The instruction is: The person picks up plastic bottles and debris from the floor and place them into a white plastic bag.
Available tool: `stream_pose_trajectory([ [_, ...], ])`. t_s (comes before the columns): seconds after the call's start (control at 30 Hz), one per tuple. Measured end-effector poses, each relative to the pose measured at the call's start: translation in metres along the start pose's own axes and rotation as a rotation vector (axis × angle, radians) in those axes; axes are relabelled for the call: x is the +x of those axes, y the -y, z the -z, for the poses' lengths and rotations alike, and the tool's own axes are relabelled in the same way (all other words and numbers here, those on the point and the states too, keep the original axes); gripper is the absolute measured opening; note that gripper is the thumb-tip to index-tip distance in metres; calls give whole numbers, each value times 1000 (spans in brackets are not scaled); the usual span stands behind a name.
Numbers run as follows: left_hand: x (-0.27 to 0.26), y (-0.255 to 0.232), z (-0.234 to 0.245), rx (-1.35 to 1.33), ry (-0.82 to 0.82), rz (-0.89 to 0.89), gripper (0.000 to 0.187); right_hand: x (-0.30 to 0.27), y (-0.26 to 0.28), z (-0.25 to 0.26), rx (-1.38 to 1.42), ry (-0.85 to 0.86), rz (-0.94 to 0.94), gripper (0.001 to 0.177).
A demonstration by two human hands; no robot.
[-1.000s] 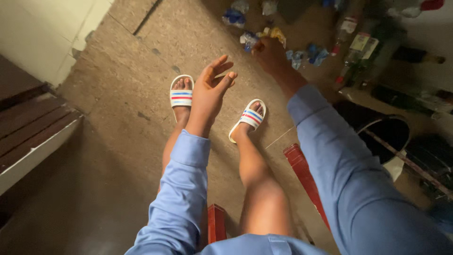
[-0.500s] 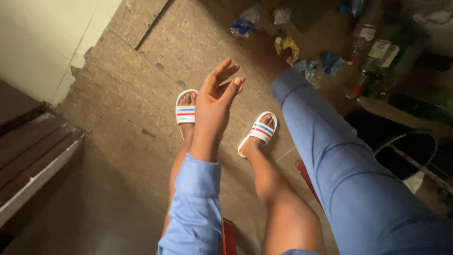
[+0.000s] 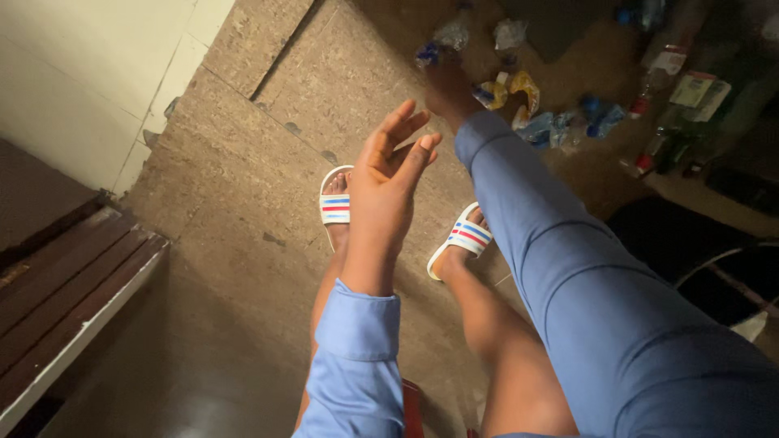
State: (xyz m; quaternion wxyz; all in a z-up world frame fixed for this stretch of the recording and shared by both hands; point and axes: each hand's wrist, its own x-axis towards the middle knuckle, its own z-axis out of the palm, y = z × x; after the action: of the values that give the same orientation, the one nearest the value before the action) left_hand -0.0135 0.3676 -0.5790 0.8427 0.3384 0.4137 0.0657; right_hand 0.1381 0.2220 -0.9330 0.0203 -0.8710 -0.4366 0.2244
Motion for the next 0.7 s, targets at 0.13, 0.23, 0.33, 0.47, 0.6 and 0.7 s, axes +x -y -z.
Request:
stream_pose_trajectory([
  [0.13,7,0,-5,2,6,5,54,2,2,-8,92,20,-78,52],
  [0.23,11,3,-7,-22,24,3,53,3,6,-7,130,11,-105,48],
  [0.33,13,6,-4,-53,31,-2,53,-1,14,-1,171,-6,-142,46],
  [0.47,17,8,-1,-47,38,5,53,-19,30,25,895,-47,-714,43],
  [0.6,17,4,0,8,-14,15,50,-63,53,94,516,-329,-70,30],
  [0.7,16,0,-4,97,-55,-40,46,-88,78,160,699,-317,-205,18],
])
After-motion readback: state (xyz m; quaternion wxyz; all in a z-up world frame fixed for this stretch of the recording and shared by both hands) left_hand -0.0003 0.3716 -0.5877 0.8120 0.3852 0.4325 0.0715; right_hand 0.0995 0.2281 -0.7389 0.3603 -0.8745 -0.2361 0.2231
